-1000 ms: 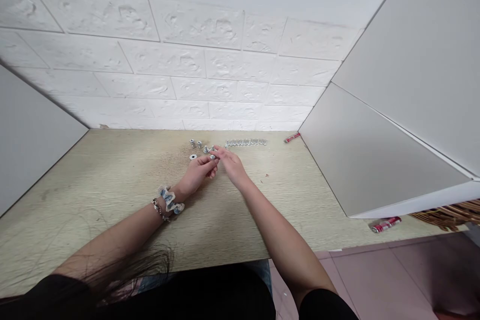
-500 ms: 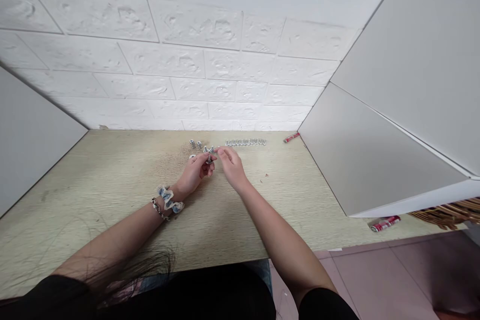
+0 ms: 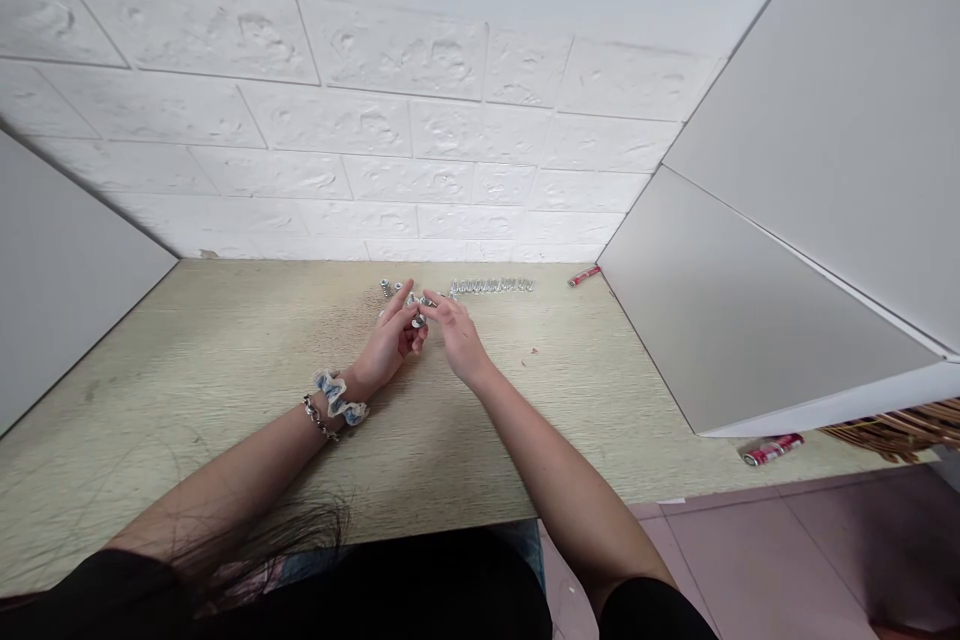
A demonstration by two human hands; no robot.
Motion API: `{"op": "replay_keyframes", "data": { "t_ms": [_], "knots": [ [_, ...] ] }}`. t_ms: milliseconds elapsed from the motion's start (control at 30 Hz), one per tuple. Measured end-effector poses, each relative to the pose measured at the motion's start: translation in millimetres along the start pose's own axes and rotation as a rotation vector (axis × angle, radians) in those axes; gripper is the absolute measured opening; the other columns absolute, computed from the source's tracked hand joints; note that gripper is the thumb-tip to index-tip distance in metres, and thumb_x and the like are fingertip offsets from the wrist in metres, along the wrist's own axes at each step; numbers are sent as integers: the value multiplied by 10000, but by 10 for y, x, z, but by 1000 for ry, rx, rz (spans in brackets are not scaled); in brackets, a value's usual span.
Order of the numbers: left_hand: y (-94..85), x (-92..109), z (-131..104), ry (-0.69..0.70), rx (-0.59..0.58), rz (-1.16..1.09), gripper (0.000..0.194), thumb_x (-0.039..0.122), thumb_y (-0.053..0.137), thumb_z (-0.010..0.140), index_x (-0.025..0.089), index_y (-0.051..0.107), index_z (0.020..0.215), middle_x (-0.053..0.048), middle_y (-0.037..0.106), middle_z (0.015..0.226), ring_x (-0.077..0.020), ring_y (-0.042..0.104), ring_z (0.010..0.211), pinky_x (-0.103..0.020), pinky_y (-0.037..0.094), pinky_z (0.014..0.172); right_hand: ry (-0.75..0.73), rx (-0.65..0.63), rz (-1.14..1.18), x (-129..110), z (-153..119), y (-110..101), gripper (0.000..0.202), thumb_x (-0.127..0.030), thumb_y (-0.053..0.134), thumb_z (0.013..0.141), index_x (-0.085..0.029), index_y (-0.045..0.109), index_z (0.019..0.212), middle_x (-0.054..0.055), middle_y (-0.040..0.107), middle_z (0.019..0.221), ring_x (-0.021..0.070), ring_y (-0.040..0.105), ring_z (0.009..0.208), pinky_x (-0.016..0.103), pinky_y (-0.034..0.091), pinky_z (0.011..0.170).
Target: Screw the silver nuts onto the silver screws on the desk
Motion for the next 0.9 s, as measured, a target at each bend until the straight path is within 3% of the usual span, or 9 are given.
{"op": "replay_keyframes", "data": {
  "t_ms": [67,167,267,367,433,533,700,900],
  "knots": [
    [5,5,-7,-1,-3,6,728,352,531,810,242,168,1431,58,519,552,-63,471,447,-174,358,439,14,95,90,20,6,-64,687,-657,196,836,-206,694,695,57,649,1080,218,518,1104,397,302,1029],
    [8,-3,-10,1,-9,14,718,352,541,805,234,199,1425,51,532,561,-60,472,449,-171,359,441,34,219,180,66,26,-137,688,-642,198,840,-199,516,420,58,658,761,191,585,868,372,382,934],
    [8,-21,-6,-1,-20,18,714,369,551,799,231,225,1419,46,535,561,-61,471,449,-170,357,439,52,228,158,99,48,-128,629,-649,240,829,-197,599,578,55,655,838,195,573,917,369,396,908],
    [8,-37,2,-5,-35,17,723,391,556,794,222,233,1418,43,530,549,-64,462,439,-172,346,430,52,117,51,99,55,-42,604,-661,263,819,-222,654,956,58,599,1147,214,485,1140,397,338,987],
    [10,-42,9,0,-39,11,729,399,562,791,217,237,1418,44,517,536,-67,461,442,-173,342,426,27,23,-15,82,50,24,639,-682,248,811,-241,625,1079,57,542,1252,226,423,1223,418,284,1037],
    [12,-41,14,4,-29,-5,740,395,579,781,212,247,1416,46,501,531,-73,466,460,-173,346,424,-7,-73,-51,56,37,79,706,-715,203,793,-239,637,1082,70,574,1213,248,424,1231,439,273,1050],
    [7,-37,15,-1,-17,-17,746,377,578,779,211,232,1419,43,509,542,-74,472,464,-172,351,417,1,-36,-86,58,40,28,724,-701,174,805,-222,670,1023,63,520,1300,249,400,1256,450,244,1071],
    [-11,-60,30,-9,-34,-9,764,383,589,768,217,229,1421,56,493,527,-59,436,425,-174,333,421,13,-16,-136,91,74,3,312,-448,498,803,-219,704,855,64,580,1217,216,454,1203,417,285,1055]
  ]
}}
Point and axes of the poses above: each hand's wrist, its own z-axis towards the middle knuckle, its own y-axis out of the palm, x = y × z, the point moved 4 cm from there along z, towards the middle knuckle
